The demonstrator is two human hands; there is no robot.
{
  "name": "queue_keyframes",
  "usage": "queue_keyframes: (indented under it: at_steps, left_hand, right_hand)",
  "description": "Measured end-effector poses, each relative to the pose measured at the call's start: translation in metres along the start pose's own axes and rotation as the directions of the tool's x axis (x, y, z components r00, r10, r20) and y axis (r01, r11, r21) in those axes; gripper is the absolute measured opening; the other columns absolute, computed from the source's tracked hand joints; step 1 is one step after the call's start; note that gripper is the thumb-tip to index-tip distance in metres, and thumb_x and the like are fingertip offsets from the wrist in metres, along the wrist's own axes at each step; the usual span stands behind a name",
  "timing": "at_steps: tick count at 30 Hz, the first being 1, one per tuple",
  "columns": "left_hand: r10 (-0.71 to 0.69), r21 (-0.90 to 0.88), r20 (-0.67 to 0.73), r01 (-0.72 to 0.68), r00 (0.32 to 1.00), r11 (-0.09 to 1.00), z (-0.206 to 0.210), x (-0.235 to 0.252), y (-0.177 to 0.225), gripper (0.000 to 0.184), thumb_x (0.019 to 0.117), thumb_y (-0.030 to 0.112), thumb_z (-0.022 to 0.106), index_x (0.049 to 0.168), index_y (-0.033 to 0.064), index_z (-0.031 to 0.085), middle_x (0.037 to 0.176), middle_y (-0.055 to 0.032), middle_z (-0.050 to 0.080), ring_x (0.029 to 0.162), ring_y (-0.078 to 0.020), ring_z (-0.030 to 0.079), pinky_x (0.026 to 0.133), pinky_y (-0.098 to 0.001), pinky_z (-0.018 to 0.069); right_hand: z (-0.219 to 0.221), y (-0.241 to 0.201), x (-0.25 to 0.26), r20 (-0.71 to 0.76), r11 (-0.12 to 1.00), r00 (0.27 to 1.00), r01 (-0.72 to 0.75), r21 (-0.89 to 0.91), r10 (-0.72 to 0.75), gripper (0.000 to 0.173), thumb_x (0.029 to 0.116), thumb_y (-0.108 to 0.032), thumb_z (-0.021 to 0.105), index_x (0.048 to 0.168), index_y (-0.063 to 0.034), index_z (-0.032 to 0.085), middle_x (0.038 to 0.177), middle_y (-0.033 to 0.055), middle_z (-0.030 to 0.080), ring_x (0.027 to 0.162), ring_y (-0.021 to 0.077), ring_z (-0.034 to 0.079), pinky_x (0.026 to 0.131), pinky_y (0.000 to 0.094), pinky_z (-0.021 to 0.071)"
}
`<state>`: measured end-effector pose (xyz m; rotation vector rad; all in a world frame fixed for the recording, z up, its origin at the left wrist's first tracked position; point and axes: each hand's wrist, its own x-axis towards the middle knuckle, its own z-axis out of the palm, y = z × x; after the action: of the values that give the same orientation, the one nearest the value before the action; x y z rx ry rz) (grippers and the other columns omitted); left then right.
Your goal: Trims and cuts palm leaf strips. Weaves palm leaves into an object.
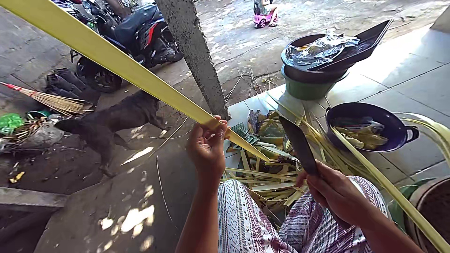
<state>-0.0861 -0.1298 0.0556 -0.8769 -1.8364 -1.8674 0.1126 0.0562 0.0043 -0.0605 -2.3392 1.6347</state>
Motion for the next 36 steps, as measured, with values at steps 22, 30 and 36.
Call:
queue_keyframes:
  at_steps: [22,30,36]
  left_hand:
    - [-0.157,-0.059,0.09,0.163,0.983,0.985,0.005,-0.021,-0.016,0.029,0.092,-0.006,0.063,0.119,0.0021,0.056,0.102,0.0047,0.071,0.087,-0.0039,0.072,0.08,-0.0242,0.0624]
    - [-0.168,-0.089,0.071,0.174,0.983,0.981,0.002,-0.025,-0.02,0.031,0.0918,-0.008,0.063,0.12,0.004,0.056,0.101,0.0051,0.072,0.087,-0.006,0.073,0.08,-0.0262,0.0632]
    - [-0.168,-0.082,0.065,0.173,0.984,0.981,0.002,-0.026,-0.02,0.031,0.091,-0.009,0.062,0.118,0.0045,0.056,0.1,0.0066,0.072,0.085,-0.0049,0.073,0.08,-0.0254,0.0633]
  right_hand:
    - [0.014,0.048,-0.012,-0.213,0.996,0.977,-0.011,-0.086,-0.008,0.066,0.0886,-0.065,0.063,0.114,-0.0045,0.068,0.091,-0.006,0.062,0.078,-0.0088,0.055,0.068,0.0113,0.0482]
    - [0.014,0.04,-0.005,-0.065,0.976,0.984,-0.174,-0.13,0.167,0.055,0.0875,-0.054,0.068,0.121,-0.0104,0.07,0.081,-0.0067,0.068,0.062,-0.0029,0.06,0.057,0.018,0.0516]
    - [0.013,0.037,-0.006,0.02,0.964,0.969,-0.245,0.108,0.244,0.074,0.0871,-0.037,0.073,0.152,-0.0117,0.047,0.087,-0.0082,0.065,0.057,-0.0022,0.059,0.049,0.0161,0.052]
